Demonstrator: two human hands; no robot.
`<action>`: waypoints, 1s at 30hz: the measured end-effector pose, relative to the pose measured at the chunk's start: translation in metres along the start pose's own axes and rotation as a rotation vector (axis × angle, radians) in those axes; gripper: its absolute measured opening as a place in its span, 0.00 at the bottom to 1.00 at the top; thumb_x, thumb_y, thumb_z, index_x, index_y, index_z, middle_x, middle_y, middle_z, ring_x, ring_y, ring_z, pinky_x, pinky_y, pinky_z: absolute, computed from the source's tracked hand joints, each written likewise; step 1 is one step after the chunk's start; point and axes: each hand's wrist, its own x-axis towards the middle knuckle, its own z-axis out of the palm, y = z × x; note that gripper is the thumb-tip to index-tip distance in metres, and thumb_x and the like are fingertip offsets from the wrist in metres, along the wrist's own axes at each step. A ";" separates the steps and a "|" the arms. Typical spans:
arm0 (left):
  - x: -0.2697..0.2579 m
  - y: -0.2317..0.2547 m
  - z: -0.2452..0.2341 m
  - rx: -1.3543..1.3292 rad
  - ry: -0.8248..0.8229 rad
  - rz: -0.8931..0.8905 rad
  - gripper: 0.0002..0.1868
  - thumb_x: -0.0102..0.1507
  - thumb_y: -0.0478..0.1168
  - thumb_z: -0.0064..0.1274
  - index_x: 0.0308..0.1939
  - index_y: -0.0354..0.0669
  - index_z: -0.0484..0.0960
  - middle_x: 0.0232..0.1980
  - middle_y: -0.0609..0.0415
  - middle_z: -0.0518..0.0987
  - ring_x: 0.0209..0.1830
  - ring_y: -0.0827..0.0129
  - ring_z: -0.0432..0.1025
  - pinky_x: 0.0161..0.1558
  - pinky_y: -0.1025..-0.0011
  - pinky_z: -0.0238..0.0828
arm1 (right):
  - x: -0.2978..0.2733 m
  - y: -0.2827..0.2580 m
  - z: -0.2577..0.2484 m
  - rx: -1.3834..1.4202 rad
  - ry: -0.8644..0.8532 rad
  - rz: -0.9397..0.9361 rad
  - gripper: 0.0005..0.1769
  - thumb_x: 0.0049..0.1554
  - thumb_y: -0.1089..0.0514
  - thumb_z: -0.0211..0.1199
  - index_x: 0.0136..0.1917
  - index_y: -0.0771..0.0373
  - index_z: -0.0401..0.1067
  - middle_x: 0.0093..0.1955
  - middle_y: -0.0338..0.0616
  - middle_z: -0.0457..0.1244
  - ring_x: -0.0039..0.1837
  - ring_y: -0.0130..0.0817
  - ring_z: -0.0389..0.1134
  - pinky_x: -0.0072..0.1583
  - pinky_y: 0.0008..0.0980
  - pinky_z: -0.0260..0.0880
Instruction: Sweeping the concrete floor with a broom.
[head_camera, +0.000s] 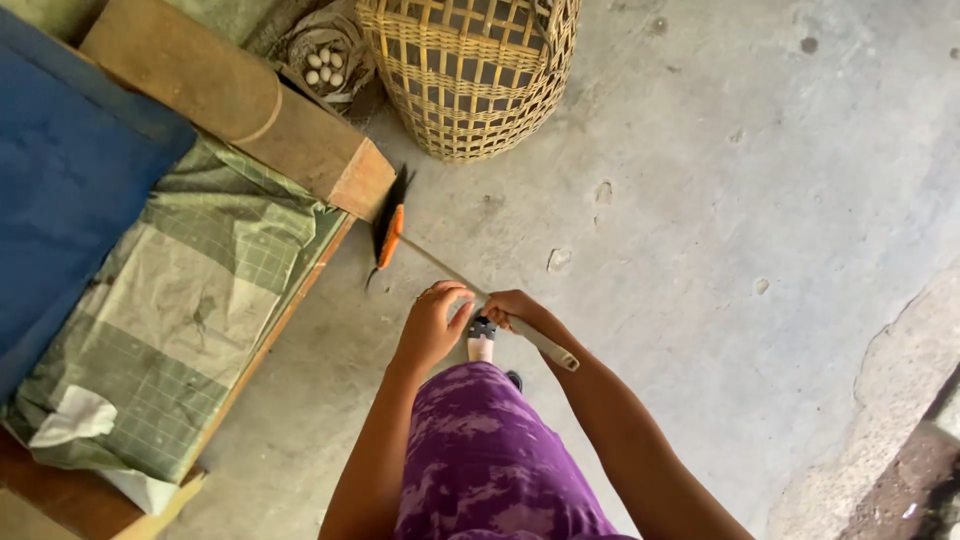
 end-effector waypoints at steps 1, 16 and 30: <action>-0.007 0.001 0.000 0.006 0.014 0.000 0.09 0.64 0.38 0.56 0.45 0.37 0.82 0.50 0.48 0.82 0.53 0.53 0.75 0.55 0.60 0.71 | 0.037 0.023 -0.023 0.106 -0.052 0.071 0.09 0.58 0.64 0.62 0.36 0.64 0.67 0.26 0.37 0.56 0.24 0.25 0.52 0.26 0.27 0.54; -0.167 0.001 0.014 -0.061 -0.038 -0.086 0.08 0.64 0.38 0.56 0.45 0.39 0.82 0.52 0.50 0.82 0.53 0.54 0.76 0.55 0.61 0.71 | -0.231 0.086 -0.062 0.315 0.655 -0.099 0.12 0.56 0.72 0.59 0.37 0.62 0.60 0.27 0.36 0.53 0.27 0.23 0.51 0.30 0.27 0.53; -0.313 -0.086 -0.158 -0.054 0.071 -0.063 0.08 0.65 0.39 0.56 0.46 0.40 0.82 0.53 0.49 0.82 0.54 0.53 0.75 0.56 0.59 0.71 | -0.041 0.154 0.341 -0.138 0.044 0.127 0.17 0.57 0.67 0.63 0.58 0.78 0.74 0.26 0.40 0.57 0.23 0.27 0.52 0.26 0.28 0.51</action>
